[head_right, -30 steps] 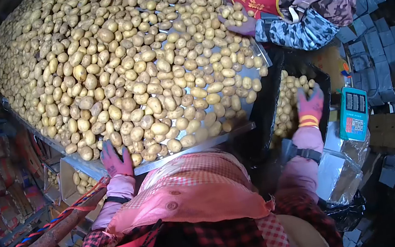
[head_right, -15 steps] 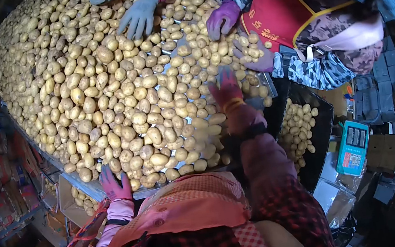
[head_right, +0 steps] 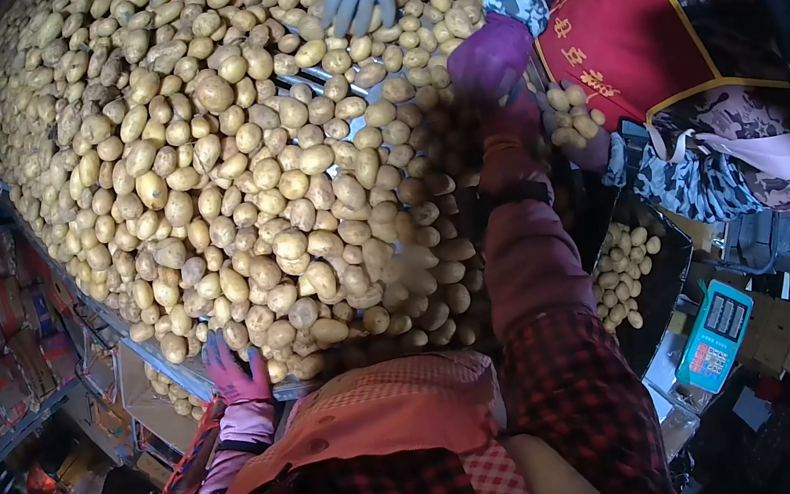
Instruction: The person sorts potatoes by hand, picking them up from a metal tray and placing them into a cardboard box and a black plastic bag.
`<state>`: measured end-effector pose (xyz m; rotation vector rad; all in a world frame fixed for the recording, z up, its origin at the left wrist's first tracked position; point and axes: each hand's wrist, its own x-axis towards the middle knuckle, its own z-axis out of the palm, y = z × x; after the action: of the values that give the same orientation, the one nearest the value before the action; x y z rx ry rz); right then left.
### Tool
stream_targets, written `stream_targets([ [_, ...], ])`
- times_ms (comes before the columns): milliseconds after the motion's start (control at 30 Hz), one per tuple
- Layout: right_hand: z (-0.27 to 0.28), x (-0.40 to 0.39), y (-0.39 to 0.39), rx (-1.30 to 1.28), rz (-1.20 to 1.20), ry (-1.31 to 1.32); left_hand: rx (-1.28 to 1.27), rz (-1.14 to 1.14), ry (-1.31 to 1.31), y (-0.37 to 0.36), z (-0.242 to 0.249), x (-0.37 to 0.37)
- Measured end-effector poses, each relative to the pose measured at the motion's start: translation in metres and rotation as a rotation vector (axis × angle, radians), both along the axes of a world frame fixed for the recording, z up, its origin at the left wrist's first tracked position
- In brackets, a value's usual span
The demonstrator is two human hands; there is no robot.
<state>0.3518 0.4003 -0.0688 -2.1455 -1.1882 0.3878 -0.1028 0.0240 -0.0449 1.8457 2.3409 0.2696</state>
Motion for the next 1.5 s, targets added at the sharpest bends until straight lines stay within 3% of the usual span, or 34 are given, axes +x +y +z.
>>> stream_targets([
  [233,-0.023,0.013,-0.002,0.043,0.063,-0.046,0.013,-0.007,0.024,-0.001,0.0,-0.001],
  [367,-0.06,0.019,-0.01,0.076,0.239,0.0,0.03,-0.003,0.013,-0.001,0.002,0.004],
  [400,-0.077,0.007,-0.017,0.076,0.305,0.005,0.045,-0.011,0.012,-0.002,0.001,0.003],
  [500,-0.038,-0.086,-0.085,0.039,0.435,0.014,0.058,-0.021,0.014,-0.001,0.002,0.006],
  [567,-0.044,-0.117,-0.107,0.265,0.501,0.654,0.06,-0.025,0.021,-0.001,0.003,0.004],
  [667,0.004,-0.118,-0.146,0.088,0.459,1.435,0.058,-0.018,0.012,-0.002,0.005,0.007],
  [767,0.059,-0.107,-0.17,-0.09,0.258,2.194,0.046,-0.01,-0.003,-0.005,0.003,0.005],
  [867,0.086,-0.101,-0.184,-0.081,0.245,2.321,0.071,-0.017,0.0,-0.008,-0.002,0.003],
  [933,0.032,-0.105,-0.191,0.218,0.525,1.727,0.064,-0.018,-0.015,-0.009,-0.002,0.002],
  [967,0.042,-0.098,-0.201,0.305,0.688,1.161,0.062,-0.021,-0.027,-0.009,-0.003,0.001],
  [1000,0.054,-0.091,-0.212,0.387,0.692,0.58,0.058,-0.029,-0.008,-0.011,-0.008,-0.002],
  [1033,0.062,-0.071,-0.221,0.254,0.72,0.322,0.083,-0.052,-0.01,-0.011,-0.009,-0.003],
  [1100,0.022,-0.026,-0.238,0.321,0.867,0.438,0.076,-0.047,-0.017,-0.011,-0.009,-0.004],
  [1233,-0.009,0.102,-0.279,0.73,0.156,1.739,0.077,-0.037,0.001,-0.012,-0.007,-0.003],
  [1367,-0.002,0.157,-0.32,0.828,0.408,1.897,0.076,-0.039,-0.015,-0.008,-0.002,0.003],
  [1433,-0.016,0.147,-0.31,0.73,0.475,1.734,0.077,-0.024,0.002,-0.008,-0.003,0.0],
  [1500,-0.045,0.121,-0.29,0.522,0.472,1.285,0.099,-0.042,0.025,-0.008,-0.007,-0.002],
])
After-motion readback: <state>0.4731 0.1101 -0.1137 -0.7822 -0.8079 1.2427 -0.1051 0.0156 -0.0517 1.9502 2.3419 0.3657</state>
